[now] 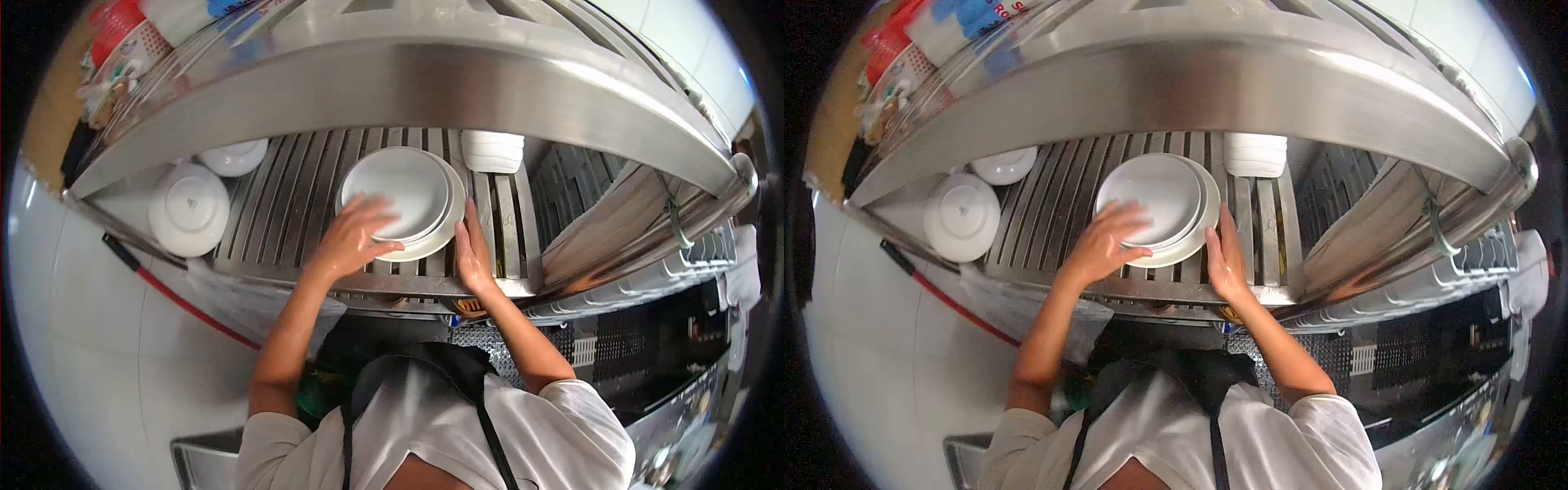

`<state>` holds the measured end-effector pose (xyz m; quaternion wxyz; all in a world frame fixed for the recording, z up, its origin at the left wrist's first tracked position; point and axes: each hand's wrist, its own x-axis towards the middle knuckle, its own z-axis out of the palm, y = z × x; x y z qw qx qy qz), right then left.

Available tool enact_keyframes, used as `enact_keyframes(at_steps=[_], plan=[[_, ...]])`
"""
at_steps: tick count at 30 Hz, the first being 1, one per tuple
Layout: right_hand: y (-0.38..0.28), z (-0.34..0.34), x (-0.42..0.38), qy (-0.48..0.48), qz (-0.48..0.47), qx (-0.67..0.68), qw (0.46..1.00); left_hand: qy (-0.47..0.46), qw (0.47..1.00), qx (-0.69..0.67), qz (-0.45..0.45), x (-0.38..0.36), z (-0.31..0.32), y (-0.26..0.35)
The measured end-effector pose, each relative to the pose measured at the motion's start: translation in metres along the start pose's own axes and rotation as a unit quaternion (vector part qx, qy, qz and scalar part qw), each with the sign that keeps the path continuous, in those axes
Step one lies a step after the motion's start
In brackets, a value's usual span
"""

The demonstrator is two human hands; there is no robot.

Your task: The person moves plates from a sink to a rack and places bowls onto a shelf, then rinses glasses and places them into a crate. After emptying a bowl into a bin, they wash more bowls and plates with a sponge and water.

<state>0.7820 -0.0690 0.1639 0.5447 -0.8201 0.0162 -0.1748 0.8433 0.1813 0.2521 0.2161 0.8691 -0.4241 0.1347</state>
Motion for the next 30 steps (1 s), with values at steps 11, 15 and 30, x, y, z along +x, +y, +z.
enact_keyframes(at_steps=[11, 15, 30], plan=[[-0.017, 0.013, -0.01, 0.07, -0.006, -0.063, 0.996, 0.096, 0.994, -0.016, 0.058, 0.023, 0.004, -0.046], [-0.017, 0.019, -0.01, 0.073, 0.006, -0.121, 0.99, 0.276, 0.945, -0.138, -0.103, 0.053, -0.006, -0.065], [-0.026, 0.023, -0.007, 0.079, 0.006, -0.096, 0.992, 0.547, 0.73, -0.33, -0.242, 0.032, -0.088, -0.347]])
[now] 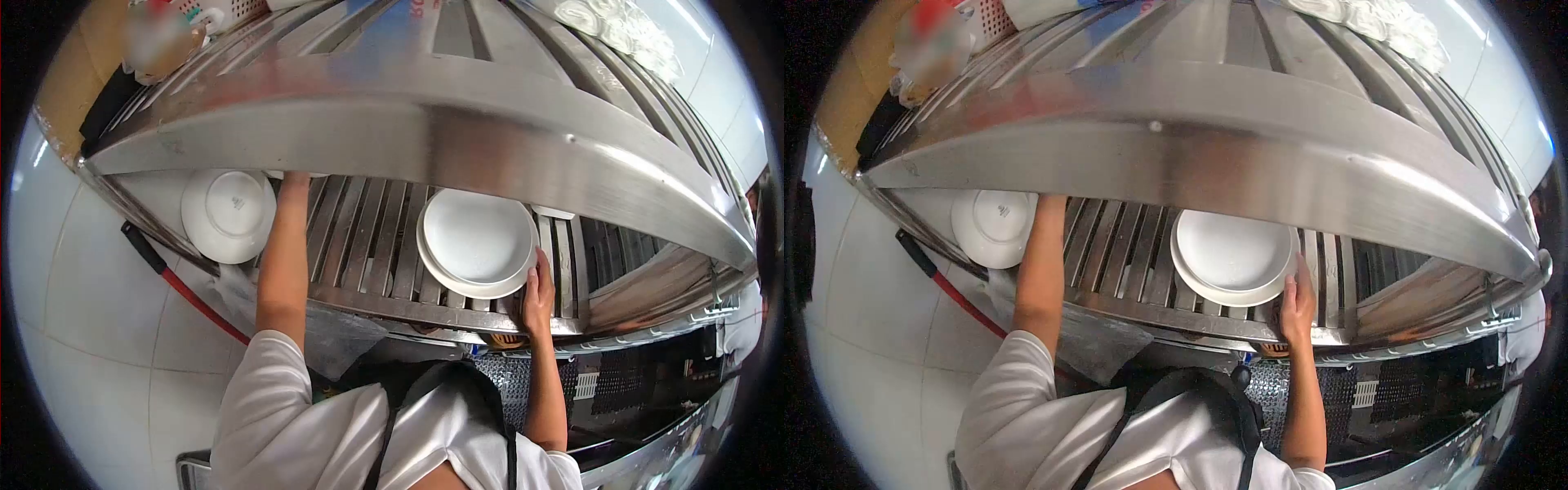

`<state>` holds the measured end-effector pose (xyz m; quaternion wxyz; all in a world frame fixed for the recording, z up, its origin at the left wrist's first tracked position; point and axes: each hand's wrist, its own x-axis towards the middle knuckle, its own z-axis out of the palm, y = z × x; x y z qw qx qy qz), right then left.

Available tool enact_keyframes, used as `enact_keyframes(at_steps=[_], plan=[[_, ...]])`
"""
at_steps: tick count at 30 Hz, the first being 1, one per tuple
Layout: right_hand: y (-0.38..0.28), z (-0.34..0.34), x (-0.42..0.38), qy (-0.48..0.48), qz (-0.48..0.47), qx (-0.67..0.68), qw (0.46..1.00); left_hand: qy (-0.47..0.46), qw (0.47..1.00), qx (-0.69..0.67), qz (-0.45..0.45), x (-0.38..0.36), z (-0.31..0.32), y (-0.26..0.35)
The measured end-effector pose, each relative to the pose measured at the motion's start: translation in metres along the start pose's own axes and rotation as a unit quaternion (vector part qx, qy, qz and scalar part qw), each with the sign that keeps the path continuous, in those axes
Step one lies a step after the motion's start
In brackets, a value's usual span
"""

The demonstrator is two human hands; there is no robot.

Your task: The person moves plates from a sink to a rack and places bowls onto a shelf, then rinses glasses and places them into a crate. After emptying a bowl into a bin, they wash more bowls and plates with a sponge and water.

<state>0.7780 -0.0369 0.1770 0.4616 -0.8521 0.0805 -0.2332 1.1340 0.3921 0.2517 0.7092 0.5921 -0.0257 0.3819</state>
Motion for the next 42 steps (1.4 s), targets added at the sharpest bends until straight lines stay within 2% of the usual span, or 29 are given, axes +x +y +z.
enact_keyframes(at_steps=[8, 15, 18, 21, 23, 24, 25, 26, 27, 29, 31, 35, 38, 42], plan=[[-0.002, -0.003, 0.0, 0.004, -0.019, 0.0, 1.0, -0.02, 0.974, 0.224, 0.039, 0.04, -0.031, -0.029], [0.002, -0.004, 0.001, 0.006, -0.017, 0.002, 1.0, -0.082, 0.865, 0.482, 0.11, 0.057, -0.052, -0.041], [-0.001, -0.005, -0.001, 0.007, -0.004, 0.016, 1.0, -0.102, 0.793, 0.574, 0.176, 0.053, -0.056, -0.039], [-0.001, -0.007, 0.0, 0.0, -0.006, 0.022, 1.0, -0.108, 0.747, 0.564, 0.334, 0.01, -0.042, -0.031], [0.005, -0.006, 0.0, 0.005, -0.02, 0.014, 1.0, -0.323, 0.806, 0.382, 0.318, -0.061, -0.017, -0.027], [0.006, -0.006, 0.001, 0.005, -0.022, 0.021, 1.0, -0.41, 0.844, 0.341, 0.052, -0.149, 0.035, 0.085], [0.008, -0.006, 0.001, 0.005, -0.025, 0.026, 0.999, -0.557, 0.711, 0.411, -0.121, -0.191, 0.066, 0.137], [0.008, -0.007, 0.002, 0.004, -0.022, 0.039, 0.999, -0.663, 0.697, 0.239, 0.131, -0.222, 0.07, 0.14], [0.008, -0.007, 0.002, 0.01, -0.027, 0.038, 0.999, -0.628, 0.671, 0.261, 0.296, -0.257, 0.07, 0.133], [0.005, -0.011, 0.002, -0.004, -0.009, 0.052, 0.999, -0.671, 0.647, 0.243, 0.269, -0.295, 0.073, 0.121], [0.008, -0.01, 0.002, -0.007, 0.002, 0.068, 0.998, -0.661, 0.653, 0.226, 0.293, -0.306, 0.077, 0.123], [0.012, -0.009, 0.004, 0.003, -0.023, 0.048, 0.999, -0.671, 0.614, 0.269, 0.317, -0.323, 0.072, 0.129], [0.011, -0.01, 0.004, -0.009, -0.024, 0.068, 0.997, -0.572, 0.698, 0.229, 0.365, -0.33, 0.068, 0.13], [0.018, -0.007, 0.003, -0.002, -0.024, 0.067, 0.997, -0.455, 0.76, 0.264, 0.383, -0.319, 0.08, 0.157]])
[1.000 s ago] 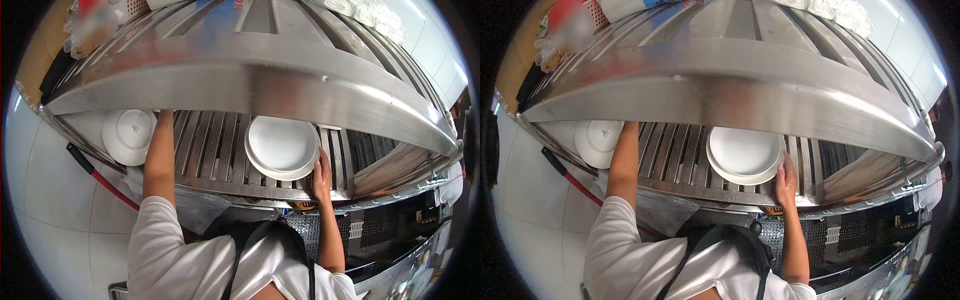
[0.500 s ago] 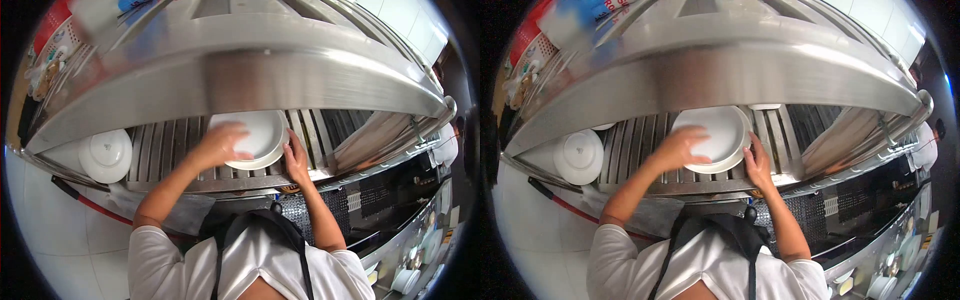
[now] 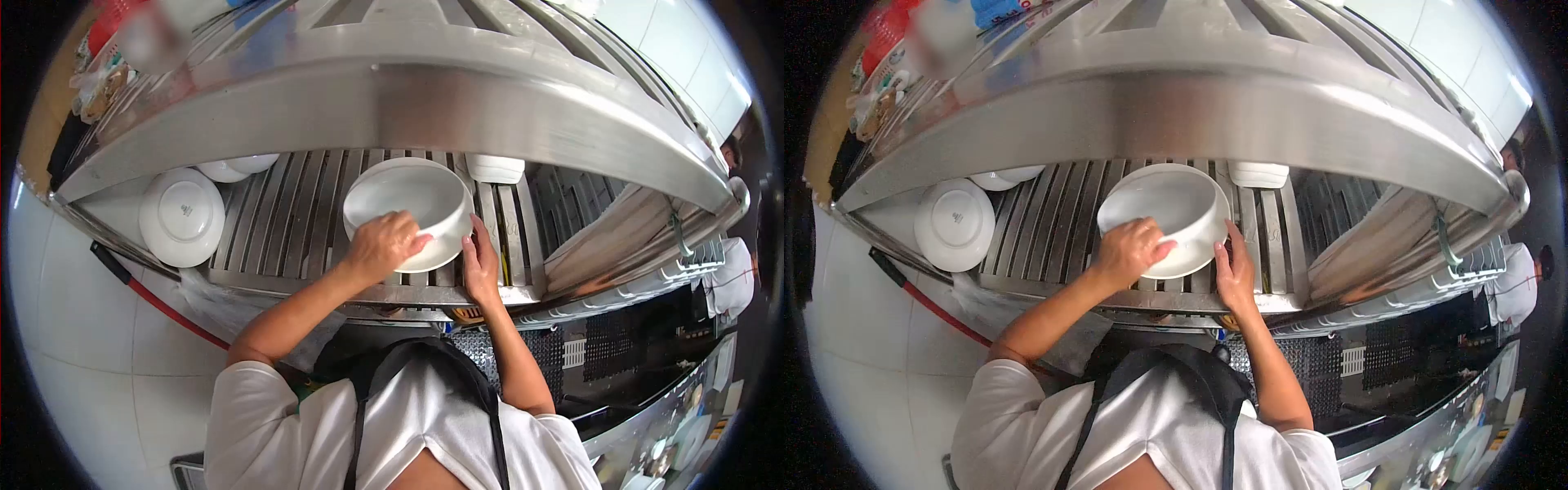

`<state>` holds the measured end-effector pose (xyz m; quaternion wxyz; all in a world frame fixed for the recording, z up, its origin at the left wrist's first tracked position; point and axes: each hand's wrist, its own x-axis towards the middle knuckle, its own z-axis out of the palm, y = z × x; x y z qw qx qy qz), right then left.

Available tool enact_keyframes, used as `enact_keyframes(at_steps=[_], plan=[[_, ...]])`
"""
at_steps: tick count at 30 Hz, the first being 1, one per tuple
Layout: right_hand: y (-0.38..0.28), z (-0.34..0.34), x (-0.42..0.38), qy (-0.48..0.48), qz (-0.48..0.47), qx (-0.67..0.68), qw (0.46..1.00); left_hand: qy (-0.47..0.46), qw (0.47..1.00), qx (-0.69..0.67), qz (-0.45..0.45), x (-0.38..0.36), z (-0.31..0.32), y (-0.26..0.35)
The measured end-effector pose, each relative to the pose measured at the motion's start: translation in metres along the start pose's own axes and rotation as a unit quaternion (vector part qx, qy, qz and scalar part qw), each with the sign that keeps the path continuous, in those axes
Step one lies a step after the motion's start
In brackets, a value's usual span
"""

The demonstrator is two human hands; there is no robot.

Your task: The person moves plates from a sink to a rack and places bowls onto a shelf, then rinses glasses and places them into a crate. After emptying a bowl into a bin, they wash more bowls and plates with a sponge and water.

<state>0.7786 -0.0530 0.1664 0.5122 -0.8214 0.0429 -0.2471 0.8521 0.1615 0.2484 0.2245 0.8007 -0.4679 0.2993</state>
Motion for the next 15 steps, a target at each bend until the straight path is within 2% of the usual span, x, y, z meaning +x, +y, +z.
enact_keyframes(at_steps=[3, 5, 7, 9, 11, 13, 15], plan=[[-0.005, -0.004, 0.0, -0.005, 0.008, -0.001, 1.0, 0.047, 0.994, 0.033, -0.093, 0.02, -0.011, -0.012], [-0.002, -0.002, -0.002, -0.002, -0.004, -0.025, 1.0, 0.142, 0.971, -0.034, -0.192, 0.039, -0.01, -0.032], [-0.015, -0.004, -0.003, -0.017, 0.04, 0.01, 0.999, 0.096, 0.898, -0.139, -0.407, 0.055, -0.02, -0.067], [-0.012, -0.002, -0.004, -0.004, 0.02, -0.012, 1.0, 0.23, 0.82, -0.326, -0.411, 0.055, -0.01, -0.108], [-0.003, 0.0, -0.003, -0.003, -0.005, -0.004, 1.0, 0.332, 0.732, -0.432, -0.41, 0.054, -0.022, -0.135], [-0.002, 0.002, -0.003, 0.002, -0.006, 0.005, 1.0, 0.399, 0.658, -0.478, -0.424, 0.056, -0.039, -0.148], [-0.005, 0.002, -0.004, 0.0, 0.005, -0.005, 1.0, 0.392, 0.74, -0.457, -0.298, 0.014, -0.025, -0.234]])
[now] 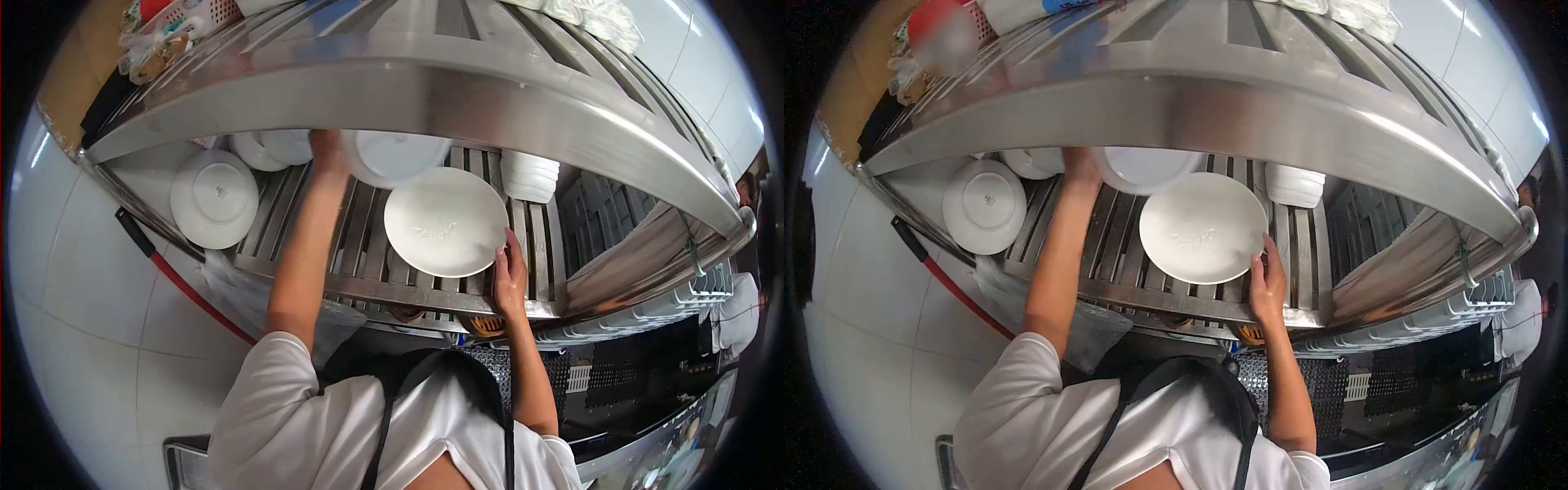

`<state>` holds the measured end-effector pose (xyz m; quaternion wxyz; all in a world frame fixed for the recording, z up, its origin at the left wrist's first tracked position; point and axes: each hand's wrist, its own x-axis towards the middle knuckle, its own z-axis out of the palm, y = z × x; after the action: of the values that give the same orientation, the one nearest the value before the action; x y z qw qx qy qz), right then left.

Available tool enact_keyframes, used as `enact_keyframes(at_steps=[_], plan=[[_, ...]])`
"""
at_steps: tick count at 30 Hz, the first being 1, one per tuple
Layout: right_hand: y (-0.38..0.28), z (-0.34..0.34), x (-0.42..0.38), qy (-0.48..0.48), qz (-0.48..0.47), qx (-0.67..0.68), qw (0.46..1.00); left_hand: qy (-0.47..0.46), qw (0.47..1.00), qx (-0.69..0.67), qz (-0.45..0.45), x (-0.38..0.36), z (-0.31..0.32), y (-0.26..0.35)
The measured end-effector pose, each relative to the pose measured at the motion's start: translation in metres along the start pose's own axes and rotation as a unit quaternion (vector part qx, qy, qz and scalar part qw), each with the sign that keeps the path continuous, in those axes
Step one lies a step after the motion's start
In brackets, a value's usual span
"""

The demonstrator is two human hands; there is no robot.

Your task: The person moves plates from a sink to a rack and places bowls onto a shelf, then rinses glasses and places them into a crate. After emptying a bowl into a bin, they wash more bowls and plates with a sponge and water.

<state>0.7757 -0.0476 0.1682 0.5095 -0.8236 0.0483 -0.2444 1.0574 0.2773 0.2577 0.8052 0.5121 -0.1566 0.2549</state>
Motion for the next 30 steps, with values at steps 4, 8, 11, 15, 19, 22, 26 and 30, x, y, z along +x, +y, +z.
enact_keyframes(at_steps=[4, 8, 11, 15, 19, 22, 26, 30], plan=[[-0.001, 0.0, 0.0, 0.003, 0.006, -0.018, 1.0, 0.074, 0.994, 0.039, 0.071, 0.032, -0.033, 0.014], [-0.007, 0.0, 0.001, -0.004, 0.014, -0.015, 1.0, 0.129, 0.985, 0.064, 0.093, 0.052, -0.057, 0.007], [-0.005, 0.001, 0.001, 0.004, 0.004, -0.023, 1.0, 0.137, 0.981, 0.092, 0.102, 0.067, -0.074, -0.008], [-0.01, 0.003, 0.0, 0.014, -0.001, -0.035, 0.999, 0.139, 0.971, 0.16, 0.111, 0.082, -0.093, -0.025], [-0.003, 0.001, 0.0, 0.01, -0.007, -0.042, 0.999, 0.139, 0.942, 0.279, 0.122, 0.095, -0.115, -0.037], [-0.008, 0.002, 0.0, 0.008, -0.002, -0.028, 1.0, 0.125, 0.895, 0.407, 0.134, 0.104, -0.133, -0.04], [-0.008, 0.005, 0.002, 0.018, 0.007, 0.014, 1.0, 0.087, 0.809, 0.558, 0.161, 0.113, -0.16, -0.047], [0.001, 0.003, 0.001, 0.015, 0.012, -0.015, 1.0, 0.03, 0.702, 0.675, 0.225, 0.123, -0.185, -0.049]])
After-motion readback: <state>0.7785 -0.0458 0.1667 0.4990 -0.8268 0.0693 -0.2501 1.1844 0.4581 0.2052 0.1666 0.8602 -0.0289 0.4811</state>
